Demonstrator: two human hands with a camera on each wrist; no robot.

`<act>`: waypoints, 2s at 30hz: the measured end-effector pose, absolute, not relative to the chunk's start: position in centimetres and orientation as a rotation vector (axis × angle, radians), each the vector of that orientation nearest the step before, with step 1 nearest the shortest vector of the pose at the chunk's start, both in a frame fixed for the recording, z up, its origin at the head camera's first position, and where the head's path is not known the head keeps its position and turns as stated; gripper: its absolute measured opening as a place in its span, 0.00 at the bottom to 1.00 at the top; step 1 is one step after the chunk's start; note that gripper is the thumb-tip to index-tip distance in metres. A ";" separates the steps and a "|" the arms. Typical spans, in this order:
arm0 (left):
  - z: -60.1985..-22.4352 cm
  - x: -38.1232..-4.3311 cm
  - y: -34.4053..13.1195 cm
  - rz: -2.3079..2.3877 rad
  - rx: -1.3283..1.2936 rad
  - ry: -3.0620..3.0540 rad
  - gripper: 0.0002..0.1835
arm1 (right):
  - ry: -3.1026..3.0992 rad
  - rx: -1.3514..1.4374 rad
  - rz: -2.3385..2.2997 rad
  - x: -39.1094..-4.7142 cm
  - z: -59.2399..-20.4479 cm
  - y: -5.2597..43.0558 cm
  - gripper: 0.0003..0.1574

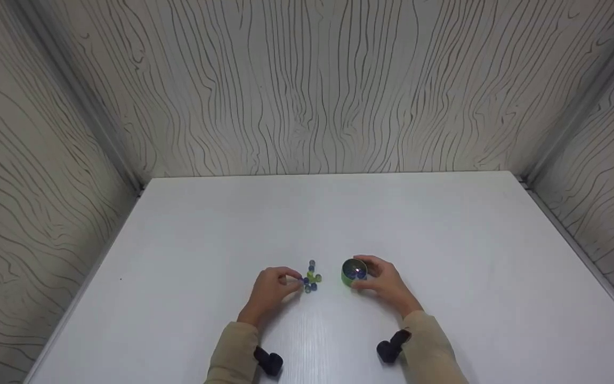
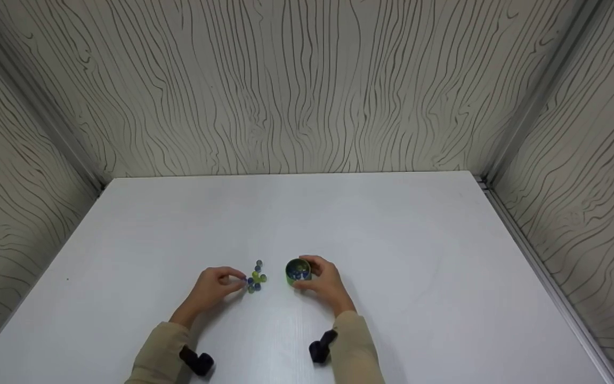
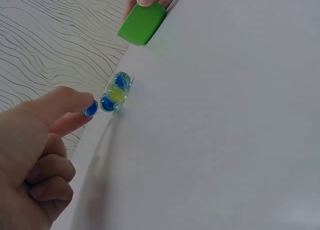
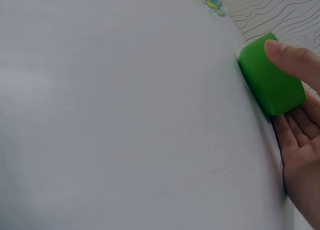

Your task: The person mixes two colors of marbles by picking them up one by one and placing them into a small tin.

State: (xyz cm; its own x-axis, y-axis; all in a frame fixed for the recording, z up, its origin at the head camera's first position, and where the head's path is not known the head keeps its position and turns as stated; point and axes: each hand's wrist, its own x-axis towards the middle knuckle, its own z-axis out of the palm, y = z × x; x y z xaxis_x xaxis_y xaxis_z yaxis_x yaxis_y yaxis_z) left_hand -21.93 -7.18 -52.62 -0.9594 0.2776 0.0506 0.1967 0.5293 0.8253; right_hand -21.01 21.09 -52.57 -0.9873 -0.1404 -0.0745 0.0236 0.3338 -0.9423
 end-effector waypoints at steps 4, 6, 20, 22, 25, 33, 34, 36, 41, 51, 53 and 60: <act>-52.4 -21.9 -7.0 1.417 0.397 2.682 0.09 | 2.451 -0.109 -1.725 -21.0 -52.6 21.1 0.42; -52.3 -21.8 -6.9 1.417 0.405 2.693 0.09 | 2.445 -0.113 -1.731 -21.0 -52.5 21.1 0.42; -51.5 -21.7 -5.5 1.413 0.422 2.701 0.09 | 2.436 -0.083 -1.735 -21.1 -52.8 21.1 0.42; -51.3 -21.7 -5.3 1.420 0.424 2.692 0.09 | 2.433 -0.077 -1.732 -21.2 -52.8 21.1 0.43; -51.2 -21.7 -4.8 1.429 0.435 2.684 0.09 | 2.438 -0.076 -1.730 -21.2 -52.8 21.0 0.43; -50.6 -21.7 -3.8 1.404 0.434 2.674 0.09 | 2.455 -0.064 -1.728 -21.1 -52.7 20.9 0.42; -50.6 -21.7 -3.8 1.408 0.432 2.671 0.09 | 2.453 -0.066 -1.729 -21.0 -52.6 20.9 0.42; -50.6 -21.7 -3.6 1.415 0.443 2.674 0.09 | 2.441 -0.078 -1.734 -21.1 -52.6 21.0 0.42; -50.6 -21.8 -3.4 1.420 0.457 2.683 0.09 | 2.404 -0.079 -1.755 -21.1 -52.4 21.1 0.43; -50.3 -22.0 -3.0 1.421 0.464 2.660 0.09 | 2.424 -0.067 -1.736 -21.1 -52.5 21.0 0.43; -50.2 -22.0 -2.8 1.409 0.457 2.654 0.09 | 2.436 -0.069 -1.730 -21.2 -52.7 21.1 0.42; -49.9 -22.1 -2.3 1.368 0.435 2.664 0.09 | 2.457 -0.081 -1.716 -21.1 -52.7 21.1 0.41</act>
State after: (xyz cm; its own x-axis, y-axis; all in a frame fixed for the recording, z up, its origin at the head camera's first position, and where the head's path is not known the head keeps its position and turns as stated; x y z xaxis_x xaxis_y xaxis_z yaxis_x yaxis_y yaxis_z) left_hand -22.13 -2.26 -49.87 -0.9522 0.3043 0.0283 0.2003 0.5515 0.8098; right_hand -21.15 21.10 -52.71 -0.9882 -0.1260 -0.0870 0.0383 0.3467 -0.9372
